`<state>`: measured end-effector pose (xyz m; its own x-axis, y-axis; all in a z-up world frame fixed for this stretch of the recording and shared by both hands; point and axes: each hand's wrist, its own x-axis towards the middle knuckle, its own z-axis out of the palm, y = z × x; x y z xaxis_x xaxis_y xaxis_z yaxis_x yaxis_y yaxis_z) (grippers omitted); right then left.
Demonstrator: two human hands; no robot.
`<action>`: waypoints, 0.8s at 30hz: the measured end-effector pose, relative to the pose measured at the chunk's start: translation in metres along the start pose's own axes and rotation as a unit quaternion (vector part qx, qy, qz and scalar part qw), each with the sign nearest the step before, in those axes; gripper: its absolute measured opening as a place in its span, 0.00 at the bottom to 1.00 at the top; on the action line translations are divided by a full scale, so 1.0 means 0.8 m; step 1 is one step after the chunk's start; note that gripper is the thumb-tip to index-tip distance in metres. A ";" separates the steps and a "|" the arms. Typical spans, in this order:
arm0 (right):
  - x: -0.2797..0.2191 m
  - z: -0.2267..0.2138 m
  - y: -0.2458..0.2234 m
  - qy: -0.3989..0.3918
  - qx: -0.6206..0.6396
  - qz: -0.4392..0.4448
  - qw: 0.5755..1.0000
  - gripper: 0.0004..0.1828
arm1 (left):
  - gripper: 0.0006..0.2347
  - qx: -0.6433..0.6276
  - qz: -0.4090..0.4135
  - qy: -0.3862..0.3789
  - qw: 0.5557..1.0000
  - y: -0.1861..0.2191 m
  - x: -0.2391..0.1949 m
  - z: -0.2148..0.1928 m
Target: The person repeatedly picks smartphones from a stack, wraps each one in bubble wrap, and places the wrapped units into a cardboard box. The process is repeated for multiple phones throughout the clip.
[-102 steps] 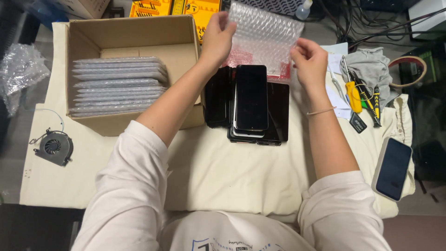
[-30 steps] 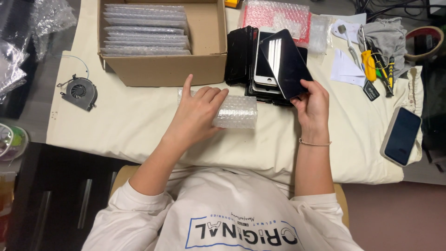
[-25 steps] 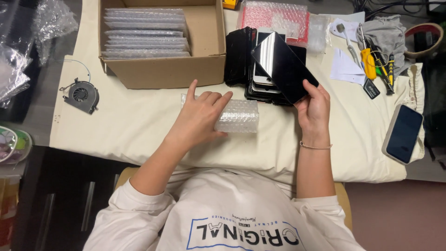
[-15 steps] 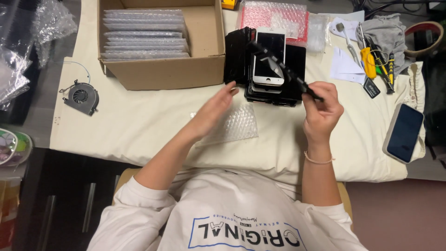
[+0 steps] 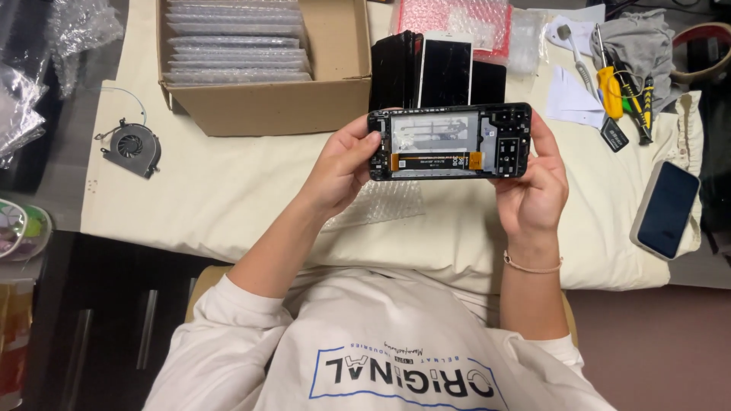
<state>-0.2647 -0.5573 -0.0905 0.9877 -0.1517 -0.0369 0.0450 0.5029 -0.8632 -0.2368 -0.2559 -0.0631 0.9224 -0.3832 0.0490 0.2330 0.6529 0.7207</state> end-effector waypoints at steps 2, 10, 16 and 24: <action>-0.007 0.019 -0.018 -0.016 0.043 0.024 0.999 0.38 | 0.16 0.003 0.005 -0.011 1.000 -0.005 0.001 -0.005; -0.030 0.038 -0.037 -0.043 0.004 0.044 0.998 0.23 | 0.26 0.074 -0.006 -0.046 0.996 -0.026 -0.012 -0.034; -0.037 0.024 -0.043 0.016 0.017 0.022 0.999 0.22 | 0.48 0.692 -0.058 -0.068 0.717 -0.014 -0.043 0.012; -0.043 0.005 -0.057 0.046 0.007 0.005 0.999 0.22 | 0.55 0.788 -0.001 -0.114 0.606 -0.026 -0.026 -0.015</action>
<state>-0.3001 -0.5714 -0.0474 0.9702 -0.2235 -0.0931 0.0372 0.5174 -0.8549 -0.2567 -0.2535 -0.0874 0.8139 -0.5810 0.0109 -0.5146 -0.7120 0.4778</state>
